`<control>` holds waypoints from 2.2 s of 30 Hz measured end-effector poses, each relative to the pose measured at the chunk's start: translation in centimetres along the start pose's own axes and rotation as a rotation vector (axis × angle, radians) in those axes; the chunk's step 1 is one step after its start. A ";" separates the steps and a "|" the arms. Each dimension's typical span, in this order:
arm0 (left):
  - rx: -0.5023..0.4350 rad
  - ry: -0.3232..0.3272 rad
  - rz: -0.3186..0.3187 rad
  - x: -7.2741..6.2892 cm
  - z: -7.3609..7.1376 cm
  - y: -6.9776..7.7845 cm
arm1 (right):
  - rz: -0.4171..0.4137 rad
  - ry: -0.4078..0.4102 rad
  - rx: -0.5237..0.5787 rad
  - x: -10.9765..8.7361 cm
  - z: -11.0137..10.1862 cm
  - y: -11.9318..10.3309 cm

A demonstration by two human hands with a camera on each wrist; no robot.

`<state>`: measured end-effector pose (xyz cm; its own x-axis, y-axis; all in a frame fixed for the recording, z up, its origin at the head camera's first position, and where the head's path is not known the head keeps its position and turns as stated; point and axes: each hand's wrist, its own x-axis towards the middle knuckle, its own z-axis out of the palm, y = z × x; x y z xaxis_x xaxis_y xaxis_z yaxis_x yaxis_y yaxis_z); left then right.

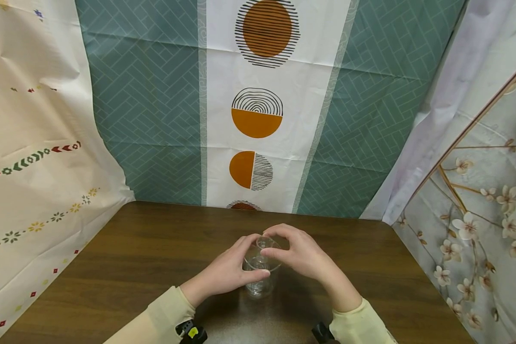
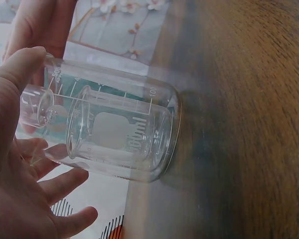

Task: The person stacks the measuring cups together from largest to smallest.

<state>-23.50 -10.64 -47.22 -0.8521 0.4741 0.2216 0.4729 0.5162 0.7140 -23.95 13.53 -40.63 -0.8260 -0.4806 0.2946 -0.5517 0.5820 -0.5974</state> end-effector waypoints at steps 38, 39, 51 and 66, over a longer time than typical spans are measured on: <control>0.019 0.016 0.012 0.0 0.1 -0.1 | 0.012 -0.036 -0.005 0.0 0.7 0.3; 0.019 0.013 0.009 0.0 0.1 -0.1 | 0.011 -0.035 -0.006 0.0 0.7 0.3; 0.011 0.014 0.006 0.1 0.0 0.0 | 0.006 -0.026 -0.006 0.0 0.8 0.4; 0.010 0.001 -0.007 0.1 0.0 0.0 | 0.024 -0.058 -0.035 0.1 1.0 0.2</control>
<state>-23.57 -10.63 -47.21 -0.8558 0.4694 0.2173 0.4689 0.5266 0.7091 -23.98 12.93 -41.46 -0.8313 -0.5030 0.2365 -0.5367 0.6157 -0.5769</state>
